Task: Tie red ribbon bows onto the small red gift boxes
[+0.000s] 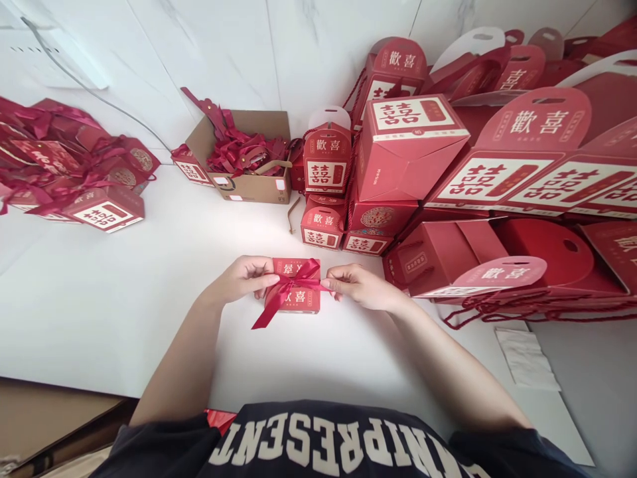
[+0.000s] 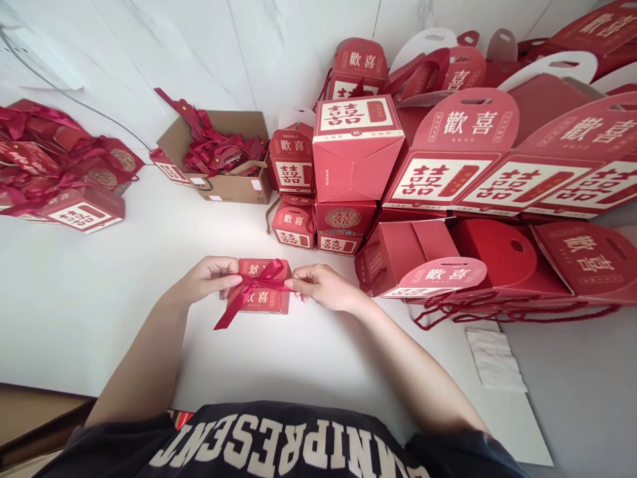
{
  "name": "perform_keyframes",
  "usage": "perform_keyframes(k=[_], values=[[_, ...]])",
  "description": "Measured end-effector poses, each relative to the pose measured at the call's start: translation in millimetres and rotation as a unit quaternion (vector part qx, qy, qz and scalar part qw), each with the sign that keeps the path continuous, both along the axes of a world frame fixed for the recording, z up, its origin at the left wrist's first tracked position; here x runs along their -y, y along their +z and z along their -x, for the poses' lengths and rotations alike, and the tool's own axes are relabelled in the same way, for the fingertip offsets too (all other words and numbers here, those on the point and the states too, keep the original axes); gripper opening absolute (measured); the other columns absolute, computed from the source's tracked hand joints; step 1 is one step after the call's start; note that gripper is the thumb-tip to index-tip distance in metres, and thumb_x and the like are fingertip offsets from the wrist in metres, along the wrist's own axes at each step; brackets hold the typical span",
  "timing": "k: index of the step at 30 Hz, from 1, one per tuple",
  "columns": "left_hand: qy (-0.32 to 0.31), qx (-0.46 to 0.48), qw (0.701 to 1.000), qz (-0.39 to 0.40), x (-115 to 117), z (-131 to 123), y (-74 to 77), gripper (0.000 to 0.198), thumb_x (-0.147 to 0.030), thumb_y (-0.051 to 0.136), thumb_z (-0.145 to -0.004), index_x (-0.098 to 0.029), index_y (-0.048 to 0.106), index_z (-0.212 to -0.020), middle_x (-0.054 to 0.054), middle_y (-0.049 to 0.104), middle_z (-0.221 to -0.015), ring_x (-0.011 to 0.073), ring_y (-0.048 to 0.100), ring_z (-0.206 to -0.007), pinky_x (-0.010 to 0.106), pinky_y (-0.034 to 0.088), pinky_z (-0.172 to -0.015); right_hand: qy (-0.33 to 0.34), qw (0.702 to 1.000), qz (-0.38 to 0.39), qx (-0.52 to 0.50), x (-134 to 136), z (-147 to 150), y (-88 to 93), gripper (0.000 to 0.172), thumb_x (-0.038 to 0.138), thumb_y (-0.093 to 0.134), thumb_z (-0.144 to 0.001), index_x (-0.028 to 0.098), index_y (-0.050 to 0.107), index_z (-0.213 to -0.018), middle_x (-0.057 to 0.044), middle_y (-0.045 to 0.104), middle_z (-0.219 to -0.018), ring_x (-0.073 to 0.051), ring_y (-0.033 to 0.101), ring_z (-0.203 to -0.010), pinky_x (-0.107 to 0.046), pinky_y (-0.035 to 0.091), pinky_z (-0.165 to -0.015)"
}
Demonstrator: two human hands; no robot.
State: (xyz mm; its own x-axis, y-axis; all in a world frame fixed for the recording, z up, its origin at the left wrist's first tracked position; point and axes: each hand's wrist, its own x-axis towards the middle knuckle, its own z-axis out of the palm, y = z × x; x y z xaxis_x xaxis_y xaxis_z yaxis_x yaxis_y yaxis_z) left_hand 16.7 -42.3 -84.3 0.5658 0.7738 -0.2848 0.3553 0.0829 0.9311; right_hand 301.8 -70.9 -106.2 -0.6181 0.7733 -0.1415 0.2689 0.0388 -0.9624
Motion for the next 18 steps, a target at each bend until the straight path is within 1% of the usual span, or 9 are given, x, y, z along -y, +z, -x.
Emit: perform_keyframes(k=[2, 4, 6, 7, 9, 11, 13, 15, 18], values=[[-0.002, -0.009, 1.000, 0.004, 3, -3, 1.7, 0.032, -0.036, 0.073, -0.077, -0.015, 0.051, -0.067, -0.001, 0.061, -0.060, 0.0086, 0.055, -0.050, 0.019, 0.044, -0.047, -0.032, 0.999, 0.009, -0.017, -1, 0, -1.6, 0.033, 0.047, 0.050, -0.093, 0.019, 0.056, -0.078, 0.001, 0.058, -0.075, -0.014, 0.054, -0.073, -0.027, 0.041, -0.072], [-0.007, -0.014, 1.000, 0.008, 6, -8, 2.5, 0.033, -0.034, 0.078, -0.071, -0.015, 0.051, -0.068, -0.001, 0.063, -0.064, 0.0101, 0.058, -0.054, 0.020, 0.046, -0.048, -0.110, 0.993, 0.011, -0.049, -1, 0, -2.3, 0.024, 0.043, 0.047, -0.094, 0.020, 0.055, -0.090, -0.001, 0.059, -0.089, -0.016, 0.056, -0.086, -0.028, 0.043, -0.078], [-0.020, -0.014, 1.000, 0.007, 10, -13, 2.6, 0.033, -0.034, 0.079, -0.070, -0.015, 0.052, -0.069, 0.000, 0.064, -0.067, 0.0114, 0.060, -0.057, 0.021, 0.047, -0.050, -0.170, 0.983, -0.001, -0.070, -1, 2, -0.5, 0.022, 0.042, 0.044, -0.095, 0.023, 0.055, -0.098, -0.002, 0.060, -0.103, -0.017, 0.055, -0.101, -0.030, 0.044, -0.087], [-0.029, -0.012, 0.999, 0.005, 11, -15, 2.5, 0.032, -0.034, 0.079, -0.070, -0.015, 0.053, -0.070, 0.000, 0.064, -0.069, 0.0119, 0.060, -0.059, 0.021, 0.047, -0.051, -0.178, 0.981, -0.012, -0.073, -1, 4, 1.6, 0.024, 0.043, 0.042, -0.096, 0.023, 0.056, -0.099, -0.003, 0.060, -0.108, -0.018, 0.054, -0.106, -0.032, 0.043, -0.092], [-0.045, -0.011, 0.999, 0.002, 14, -19, 2.6, 0.030, -0.034, 0.078, -0.070, -0.015, 0.054, -0.071, 0.001, 0.065, -0.072, 0.0131, 0.061, -0.063, 0.023, 0.048, -0.054, -0.158, 0.984, -0.037, -0.071, 1, 6, 7.2, 0.029, 0.047, 0.043, -0.096, 0.022, 0.059, -0.094, -0.004, 0.060, -0.114, -0.019, 0.052, -0.116, -0.034, 0.038, -0.101], [-0.053, -0.013, 0.998, -0.002, 15, -21, 3.1, 0.028, -0.034, 0.078, -0.071, -0.015, 0.057, -0.074, 0.002, 0.066, -0.076, 0.0138, 0.061, -0.066, 0.023, 0.047, -0.056, -0.117, 0.989, -0.041, -0.076, 3, 7, 12.7, 0.034, 0.048, 0.045, -0.096, 0.021, 0.061, -0.083, -0.006, 0.061, -0.118, -0.021, 0.051, -0.122, -0.036, 0.034, -0.107], [-0.053, -0.021, 0.998, -0.012, 16, -21, 3.9, 0.027, -0.034, 0.078, -0.071, -0.015, 0.059, -0.074, 0.001, 0.066, -0.075, 0.0126, 0.059, -0.064, 0.022, 0.045, -0.055, -0.085, 0.992, -0.031, -0.085, 4, 7, 16.0, 0.036, 0.047, 0.049, -0.095, 0.020, 0.062, -0.074, -0.007, 0.060, -0.124, -0.021, 0.049, -0.126, -0.037, 0.033, -0.109], [-0.051, -0.025, 0.998, -0.018, 16, -21, 4.5, 0.027, -0.034, 0.078, -0.071, -0.014, 0.059, -0.071, 0.000, 0.064, -0.070, 0.0102, 0.055, -0.059, 0.021, 0.041, -0.052, -0.070, 0.993, -0.023, -0.090, 3, 6, 15.9, 0.034, 0.046, 0.054, -0.093, 0.019, 0.063, -0.073, -0.008, 0.058, -0.131, -0.021, 0.049, -0.128, -0.038, 0.033, -0.109], [-0.060, -0.020, 0.998, -0.010, 15, -19, 4.6, 0.026, -0.032, 0.078, -0.071, -0.014, 0.059, -0.070, -0.002, 0.063, -0.067, 0.0086, 0.052, -0.056, 0.020, 0.039, -0.051, -0.049, 0.994, -0.028, -0.091, 1, 4, 10.6, 0.032, 0.044, 0.059, -0.090, 0.019, 0.063, -0.071, -0.009, 0.058, -0.130, -0.022, 0.052, -0.125, -0.040, 0.033, -0.109]])
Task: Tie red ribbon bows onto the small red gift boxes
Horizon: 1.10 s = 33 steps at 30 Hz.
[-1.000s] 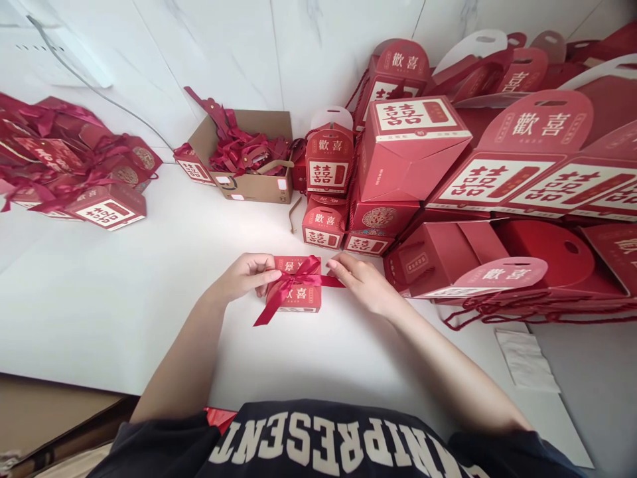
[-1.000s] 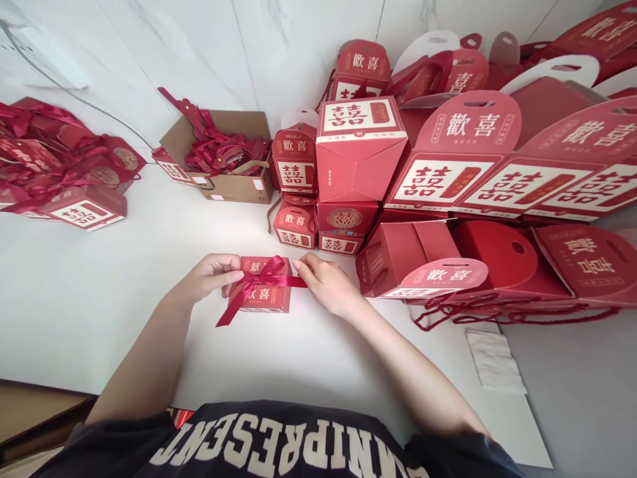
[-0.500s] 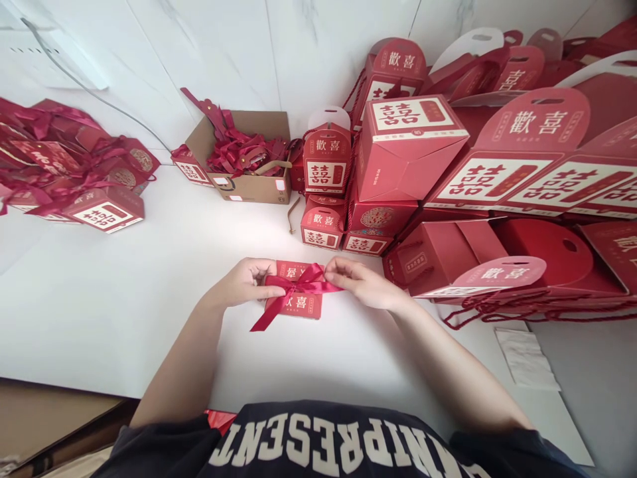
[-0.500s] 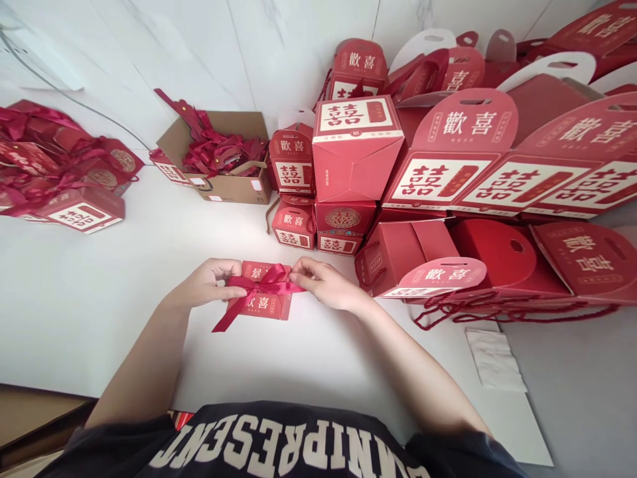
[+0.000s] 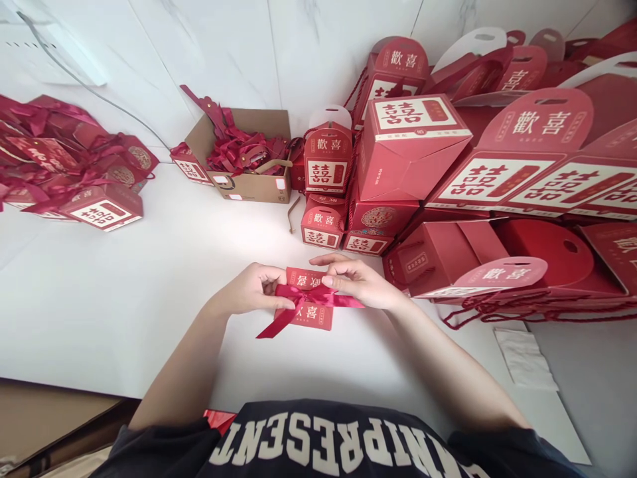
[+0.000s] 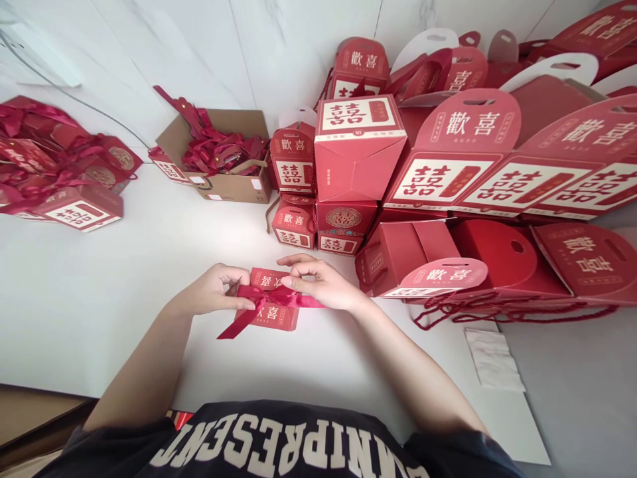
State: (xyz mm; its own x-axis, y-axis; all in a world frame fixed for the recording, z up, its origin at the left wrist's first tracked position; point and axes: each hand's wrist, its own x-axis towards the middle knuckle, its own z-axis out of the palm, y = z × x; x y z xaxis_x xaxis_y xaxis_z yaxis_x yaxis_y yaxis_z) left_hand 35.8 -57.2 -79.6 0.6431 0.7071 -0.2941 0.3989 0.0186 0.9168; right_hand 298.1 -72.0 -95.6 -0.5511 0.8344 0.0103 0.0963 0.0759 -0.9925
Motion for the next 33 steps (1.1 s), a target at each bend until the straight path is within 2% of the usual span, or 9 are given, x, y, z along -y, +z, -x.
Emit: perform_keyframes(k=[6, 9, 15, 23, 33], values=[[-0.015, 0.000, 0.999, 0.034, -3, 4, -3.3, 0.024, -0.031, 0.078, -0.072, -0.015, 0.062, -0.080, 0.002, 0.067, -0.081, 0.0141, 0.061, -0.070, 0.024, 0.048, -0.061, 0.034, 0.999, -0.007, -0.021, -4, -2, -14.6, 0.032, 0.044, 0.057, -0.092, 0.017, 0.063, -0.075, -0.008, 0.058, -0.122, -0.019, 0.056, -0.115, -0.036, 0.038, -0.104], [-0.019, 0.018, 0.999, 0.047, -5, 5, -7.2, 0.025, -0.030, 0.079, -0.070, -0.015, 0.060, -0.078, 0.002, 0.067, -0.080, 0.0152, 0.062, -0.071, 0.026, 0.051, -0.063, 0.050, 0.998, -0.013, -0.029, -5, -2, -17.8, 0.032, 0.044, 0.055, -0.093, 0.018, 0.065, -0.079, -0.008, 0.058, -0.121, -0.019, 0.056, -0.113, -0.036, 0.040, -0.103], [-0.013, 0.020, 0.999, 0.040, -9, 5, -12.7, 0.036, -0.030, 0.081, -0.066, -0.015, 0.049, -0.065, -0.002, 0.060, -0.067, 0.0126, 0.058, -0.062, 0.023, 0.048, -0.055, 0.066, 0.997, -0.021, -0.039, -7, -3, -20.7, 0.030, 0.042, 0.055, -0.094, 0.017, 0.066, -0.081, -0.007, 0.058, -0.119, -0.019, 0.056, -0.112, -0.035, 0.039, -0.101], [-0.017, 0.024, 0.999, 0.036, -9, 6, -13.9, 0.037, -0.031, 0.081, -0.065, -0.016, 0.047, -0.064, -0.002, 0.059, -0.066, 0.0132, 0.059, -0.061, 0.024, 0.048, -0.055, 0.074, 0.996, -0.017, -0.050, -8, -3, -21.1, 0.029, 0.039, 0.055, -0.094, 0.017, 0.065, -0.079, -0.007, 0.058, -0.118, -0.019, 0.055, -0.112, -0.034, 0.039, -0.100], [-0.013, 0.013, 0.999, 0.027, -9, 5, -13.4, 0.044, -0.029, 0.082, -0.063, -0.017, 0.039, -0.059, -0.005, 0.051, -0.061, 0.0110, 0.053, -0.057, 0.023, 0.042, -0.053, 0.079, 0.994, 0.020, -0.078, -9, -3, -25.6, 0.033, 0.042, 0.056, -0.093, 0.016, 0.065, -0.077, -0.007, 0.058, -0.118, -0.019, 0.055, -0.110, -0.034, 0.040, -0.099]])
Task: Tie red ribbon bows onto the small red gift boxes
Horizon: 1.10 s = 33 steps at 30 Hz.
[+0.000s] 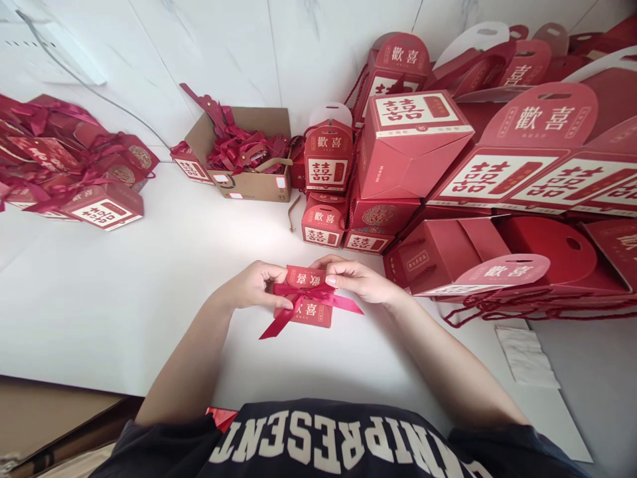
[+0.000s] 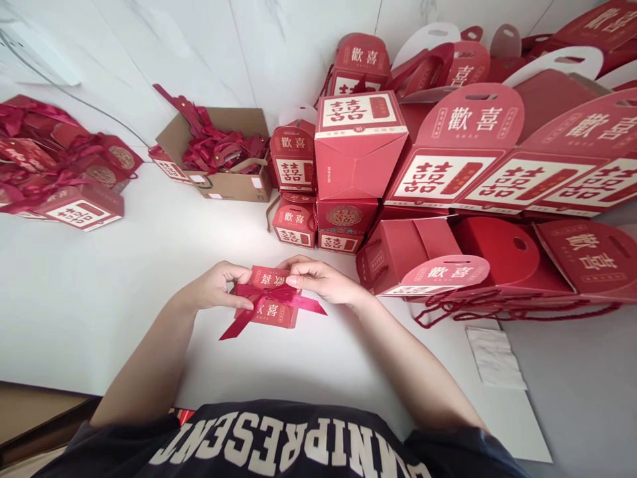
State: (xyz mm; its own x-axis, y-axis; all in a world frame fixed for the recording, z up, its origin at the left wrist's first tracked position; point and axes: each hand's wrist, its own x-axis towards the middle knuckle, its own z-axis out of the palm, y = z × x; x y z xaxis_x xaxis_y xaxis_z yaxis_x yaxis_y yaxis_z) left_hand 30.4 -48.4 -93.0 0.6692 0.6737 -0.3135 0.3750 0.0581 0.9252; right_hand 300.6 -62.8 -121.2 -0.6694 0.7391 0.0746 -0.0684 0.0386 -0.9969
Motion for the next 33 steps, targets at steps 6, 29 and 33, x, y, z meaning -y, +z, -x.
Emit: perform_keyframes(k=[6, 29, 33], values=[[-0.007, -0.006, 1.000, -0.006, -1, 1, -1.9, 0.045, -0.030, 0.081, -0.064, -0.017, 0.039, -0.059, -0.006, 0.047, -0.060, 0.0093, 0.047, -0.057, 0.021, 0.039, -0.052, 0.003, 1.000, 0.012, -0.006, -1, 0, -1.4, 0.034, 0.044, 0.057, -0.093, 0.016, 0.065, -0.076, -0.006, 0.057, -0.118, -0.019, 0.055, -0.109, -0.034, 0.040, -0.099], [-0.010, 0.005, 1.000, -0.006, 7, -7, 6.4, 0.034, -0.035, 0.079, -0.069, -0.013, 0.064, -0.089, 0.003, 0.066, -0.082, 0.0147, 0.060, -0.070, 0.025, 0.049, -0.061, -0.069, 0.998, -0.003, 0.001, 4, 9, 4.0, 0.035, 0.047, 0.050, -0.095, 0.021, 0.074, -0.092, -0.006, 0.063, -0.112, -0.020, 0.058, -0.108, -0.033, 0.041, -0.099], [0.034, 0.031, 0.998, -0.037, 1, 7, 3.1, 0.029, -0.036, 0.074, -0.075, -0.016, 0.056, -0.085, -0.002, 0.058, -0.069, 0.0098, 0.053, -0.057, 0.021, 0.041, -0.054, -0.158, 0.977, 0.096, -0.104, 5, 18, -14.3, 0.041, 0.055, 0.044, -0.095, 0.022, 0.069, -0.094, -0.006, 0.066, -0.118, -0.023, 0.057, -0.116, -0.038, 0.040, -0.103]])
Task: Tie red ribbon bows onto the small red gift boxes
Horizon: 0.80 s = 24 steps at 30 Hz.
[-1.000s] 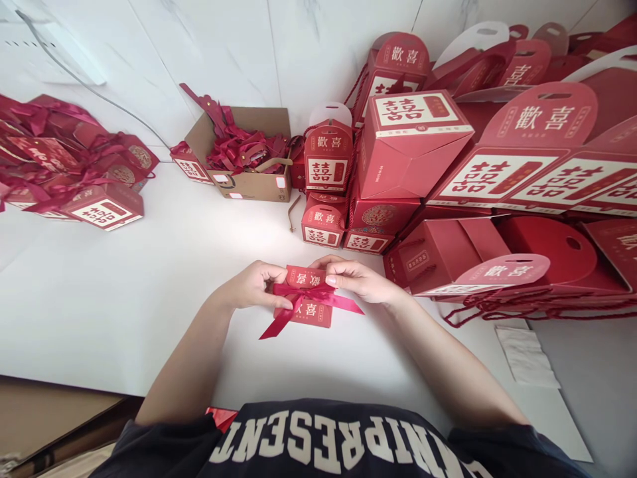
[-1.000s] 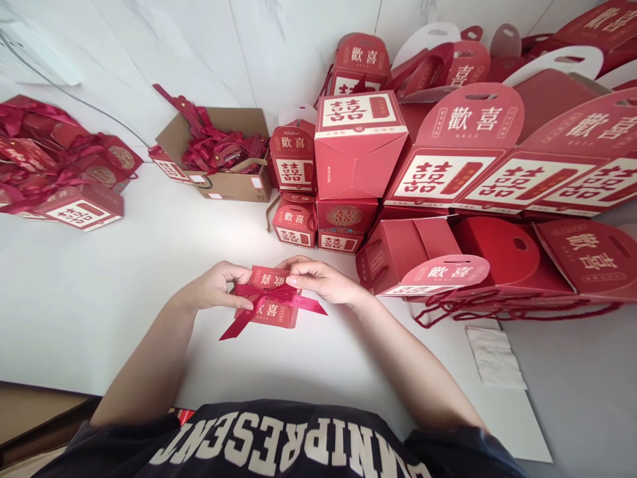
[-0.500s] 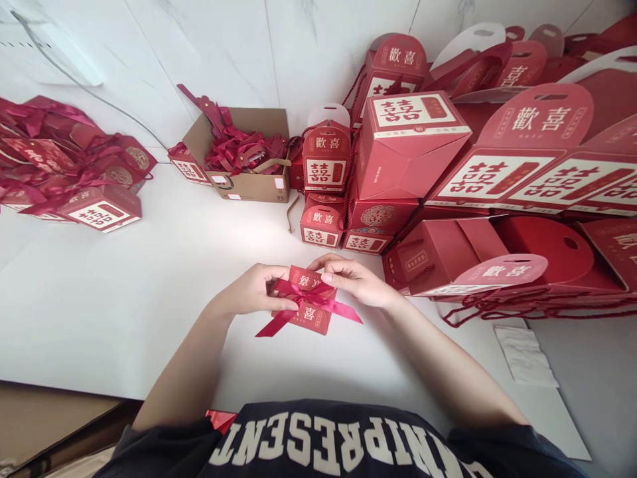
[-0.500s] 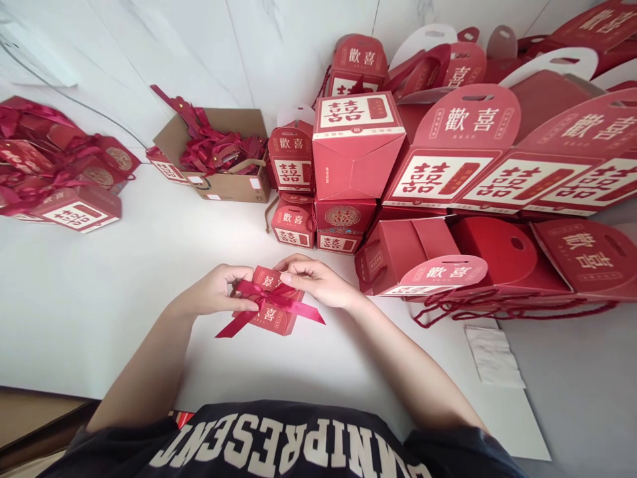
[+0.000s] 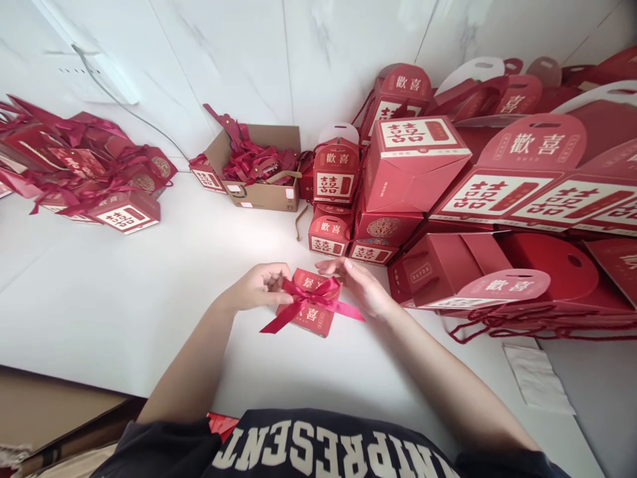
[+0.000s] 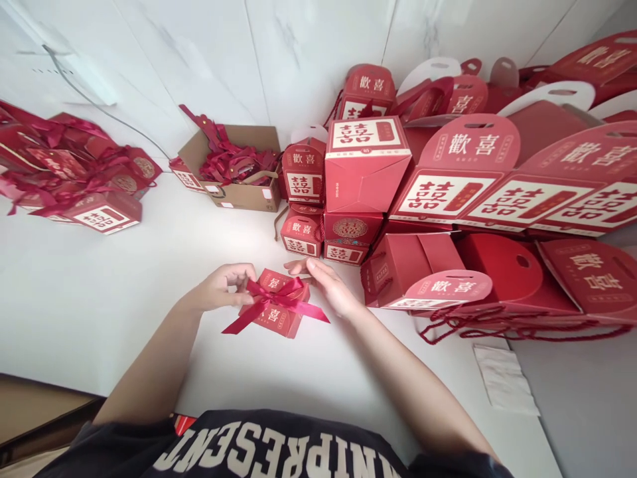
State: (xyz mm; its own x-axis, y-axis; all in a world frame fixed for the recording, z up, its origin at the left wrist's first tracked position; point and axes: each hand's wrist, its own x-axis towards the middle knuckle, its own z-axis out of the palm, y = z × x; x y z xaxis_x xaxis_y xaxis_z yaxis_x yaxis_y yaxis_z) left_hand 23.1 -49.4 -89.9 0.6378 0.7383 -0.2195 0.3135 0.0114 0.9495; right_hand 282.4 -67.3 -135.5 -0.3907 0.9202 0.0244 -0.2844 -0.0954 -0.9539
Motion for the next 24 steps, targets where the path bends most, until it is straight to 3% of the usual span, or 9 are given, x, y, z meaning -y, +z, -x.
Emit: perform_keyframes(k=[3, 5, 8, 11, 14, 17, 20, 24], values=[[0.024, 0.044, 0.997, -0.059, -8, 17, -0.8, 0.042, -0.039, 0.072, -0.077, -0.018, 0.055, -0.110, 0.001, 0.058, -0.078, 0.0123, 0.056, -0.067, 0.022, 0.043, -0.059, -0.027, 0.994, 0.075, -0.077, -3, 10, -21.7, 0.044, 0.063, 0.047, -0.090, 0.024, 0.067, -0.101, -0.005, 0.066, -0.119, -0.023, 0.058, -0.115, -0.039, 0.042, -0.102], [-0.004, 0.044, 0.994, -0.102, -13, 27, -1.9, 0.068, -0.039, 0.079, -0.070, -0.022, 0.048, -0.128, 0.009, 0.061, -0.107, 0.0210, 0.061, -0.096, 0.027, 0.049, -0.076, -0.037, 0.990, 0.100, -0.096, -6, 14, -33.8, 0.044, 0.063, 0.053, -0.086, 0.023, 0.068, -0.096, -0.006, 0.068, -0.114, -0.022, 0.059, -0.112, -0.039, 0.042, -0.102], [-0.087, -0.011, 0.988, -0.124, -14, 34, -8.5, 0.109, -0.037, 0.089, -0.053, -0.028, 0.034, -0.147, 0.014, 0.038, -0.150, 0.0332, 0.039, -0.137, 0.040, 0.041, -0.105, -0.040, 0.987, 0.110, -0.108, -9, 12, -43.0, 0.043, 0.063, 0.053, -0.086, 0.024, 0.067, -0.094, -0.005, 0.068, -0.112, -0.021, 0.060, -0.111, -0.038, 0.044, -0.100], [-0.134, -0.047, 0.986, -0.091, -11, 27, -20.5, 0.129, -0.036, 0.092, -0.045, -0.027, 0.023, -0.153, 0.015, 0.033, -0.155, 0.0368, 0.035, -0.141, 0.044, 0.039, -0.109, -0.040, 0.984, 0.122, -0.124, -11, 7, -44.1, 0.042, 0.063, 0.048, -0.089, 0.025, 0.065, -0.094, -0.004, 0.068, -0.113, -0.020, 0.061, -0.111, -0.037, 0.045, -0.098], [-0.119, -0.032, 0.990, -0.070, -5, 11, -29.1, 0.128, -0.034, 0.092, -0.046, -0.024, 0.021, -0.152, 0.017, 0.041, -0.149, 0.0361, 0.042, -0.136, 0.043, 0.042, -0.106, -0.044, 0.982, 0.127, -0.134, -13, 6, -42.9, 0.045, 0.065, 0.049, -0.087, 0.024, 0.065, -0.094, -0.005, 0.069, -0.113, -0.021, 0.061, -0.112, -0.038, 0.045, -0.099], [-0.092, -0.027, 0.992, -0.081, 0, -6, -28.0, 0.106, -0.031, 0.090, -0.050, -0.021, 0.038, -0.142, 0.015, 0.055, -0.135, 0.0346, 0.053, -0.124, 0.043, 0.046, -0.102, -0.056, 0.981, 0.123, -0.142, -14, 6, -41.3, 0.046, 0.066, 0.053, -0.084, 0.023, 0.066, -0.091, -0.006, 0.070, -0.108, -0.022, 0.062, -0.111, -0.038, 0.041, -0.105], [-0.052, -0.035, 0.988, -0.140, 6, -17, -21.5, 0.088, -0.027, 0.086, -0.055, -0.022, 0.045, -0.133, 0.013, 0.056, -0.132, 0.0334, 0.056, -0.120, 0.044, 0.046, -0.101, -0.060, 0.979, 0.127, -0.150, -15, 7, -41.0, 0.044, 0.065, 0.055, -0.084, 0.022, 0.067, -0.087, -0.006, 0.071, -0.105, -0.022, 0.063, -0.109, -0.038, 0.041, -0.105], [0.034, -0.043, 0.968, -0.245, 10, -18, -18.2, 0.088, -0.029, 0.084, -0.058, -0.024, 0.040, -0.134, 0.012, 0.050, -0.138, 0.0337, 0.053, -0.124, 0.045, 0.044, -0.105, -0.049, 0.975, 0.143, -0.160, -17, 7, -46.2, 0.042, 0.064, 0.053, -0.086, 0.024, 0.066, -0.089, -0.005, 0.071, -0.102, -0.024, 0.065, -0.102, -0.041, 0.047, -0.096]])
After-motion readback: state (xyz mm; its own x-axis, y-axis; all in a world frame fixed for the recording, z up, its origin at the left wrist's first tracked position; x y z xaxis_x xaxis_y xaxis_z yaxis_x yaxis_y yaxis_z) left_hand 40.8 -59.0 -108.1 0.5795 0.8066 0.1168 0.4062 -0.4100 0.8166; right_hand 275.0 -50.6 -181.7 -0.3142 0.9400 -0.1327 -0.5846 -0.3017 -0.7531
